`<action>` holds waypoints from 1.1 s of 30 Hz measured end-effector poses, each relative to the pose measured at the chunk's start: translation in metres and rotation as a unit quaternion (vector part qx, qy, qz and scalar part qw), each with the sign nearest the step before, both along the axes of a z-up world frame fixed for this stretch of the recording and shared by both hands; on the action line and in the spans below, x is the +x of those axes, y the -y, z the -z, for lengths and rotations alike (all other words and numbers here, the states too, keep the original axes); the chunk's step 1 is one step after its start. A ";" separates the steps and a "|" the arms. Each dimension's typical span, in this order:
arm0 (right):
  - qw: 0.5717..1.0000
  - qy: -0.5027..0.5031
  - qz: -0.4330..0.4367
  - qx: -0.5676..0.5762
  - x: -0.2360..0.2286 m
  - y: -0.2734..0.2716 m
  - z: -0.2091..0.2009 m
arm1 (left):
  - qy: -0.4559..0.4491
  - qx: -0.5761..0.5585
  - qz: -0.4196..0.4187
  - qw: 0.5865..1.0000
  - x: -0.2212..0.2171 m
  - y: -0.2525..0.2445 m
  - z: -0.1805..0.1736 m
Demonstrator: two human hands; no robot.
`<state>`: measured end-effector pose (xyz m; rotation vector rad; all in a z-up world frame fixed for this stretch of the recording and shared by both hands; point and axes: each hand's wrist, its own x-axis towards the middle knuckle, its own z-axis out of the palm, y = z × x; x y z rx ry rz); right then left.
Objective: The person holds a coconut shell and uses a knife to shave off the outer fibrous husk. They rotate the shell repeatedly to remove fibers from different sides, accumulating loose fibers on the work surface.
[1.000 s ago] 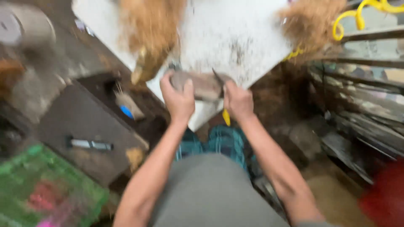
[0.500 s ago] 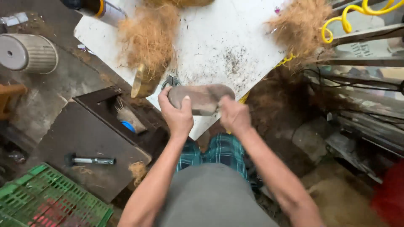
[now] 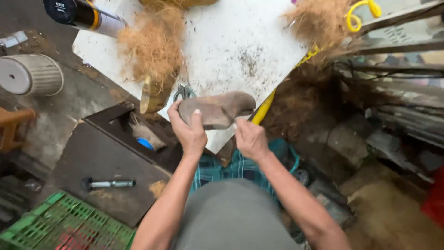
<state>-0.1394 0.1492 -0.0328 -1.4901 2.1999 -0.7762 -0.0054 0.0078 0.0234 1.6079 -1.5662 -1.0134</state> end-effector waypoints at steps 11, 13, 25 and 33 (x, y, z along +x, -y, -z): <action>0.995 -0.003 0.061 0.085 -0.045 -0.003 0.036 | 0.017 0.041 -0.036 0.998 0.009 -0.001 0.011; 0.982 -0.007 0.128 0.137 -0.077 0.003 0.043 | 0.013 0.049 -0.053 0.997 0.003 0.008 0.014; 0.920 0.237 0.294 0.100 -0.051 0.000 -0.017 | -0.097 0.392 -0.103 0.909 0.025 -0.008 -0.011; 0.940 0.158 0.278 0.117 -0.049 -0.024 0.023 | 0.090 0.317 0.195 0.924 0.047 -0.002 -0.007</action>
